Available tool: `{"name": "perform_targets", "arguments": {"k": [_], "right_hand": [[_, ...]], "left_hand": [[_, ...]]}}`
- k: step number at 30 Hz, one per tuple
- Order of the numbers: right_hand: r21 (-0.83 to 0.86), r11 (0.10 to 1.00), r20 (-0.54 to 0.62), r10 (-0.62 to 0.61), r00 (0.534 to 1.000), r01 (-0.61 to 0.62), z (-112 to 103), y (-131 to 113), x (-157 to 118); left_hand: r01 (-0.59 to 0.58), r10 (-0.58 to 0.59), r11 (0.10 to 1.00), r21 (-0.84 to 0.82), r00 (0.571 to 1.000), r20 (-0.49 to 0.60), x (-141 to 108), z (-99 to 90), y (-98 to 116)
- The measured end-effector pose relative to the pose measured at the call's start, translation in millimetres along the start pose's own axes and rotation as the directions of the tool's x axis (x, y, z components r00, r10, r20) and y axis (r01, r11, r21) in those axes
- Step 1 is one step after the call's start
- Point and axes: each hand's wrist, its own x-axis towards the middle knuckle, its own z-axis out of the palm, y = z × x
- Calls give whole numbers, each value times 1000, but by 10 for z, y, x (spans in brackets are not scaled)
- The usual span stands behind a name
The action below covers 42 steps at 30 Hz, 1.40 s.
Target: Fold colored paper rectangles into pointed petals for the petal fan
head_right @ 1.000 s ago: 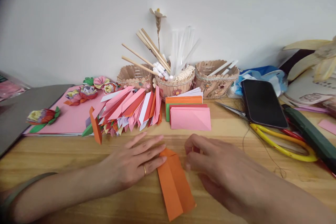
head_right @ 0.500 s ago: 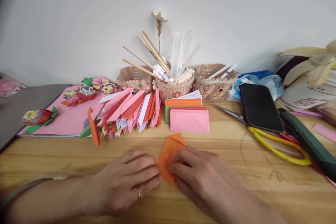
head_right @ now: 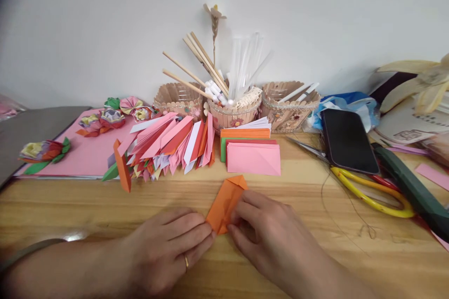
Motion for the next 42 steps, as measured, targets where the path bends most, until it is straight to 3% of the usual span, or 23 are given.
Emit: {"name": "perform_targets", "arguments": {"k": [6,14,19,23,26,30,35,38,42], "right_hand": [[-17,998,-21,62,998,-62,31,-15,10],[14,995,3,95,995,-95,23,-10,14],[15,996,2,89,996,-89,23,-4,9],[-13,998,-3,61,998,-61,46,20,-4],[-8,1000,6,0,1000,0,38,38,-7],[19,992,122,-128,984,127,-98,66,0],[-12,965,196,-254,947,262,-291,39,-6],[2,964,249,-257,934,264,-283,-57,-23],[11,975,252,-218,943,222,-206,-159,-44]], "left_hand": [[83,-82,995,-47,996,14,-13,42,41],[71,-72,997,20,994,85,38,-11,31],[225,-216,974,-21,955,201,-23,124,78],[283,-265,958,-52,938,225,-55,175,99],[276,-258,959,-59,942,214,-37,160,98],[220,-211,975,-32,961,181,-17,132,73],[102,-106,987,127,994,22,-19,79,-31],[86,-80,970,229,996,-33,-12,44,-89],[35,-35,989,143,999,-1,-7,12,-90]]}}
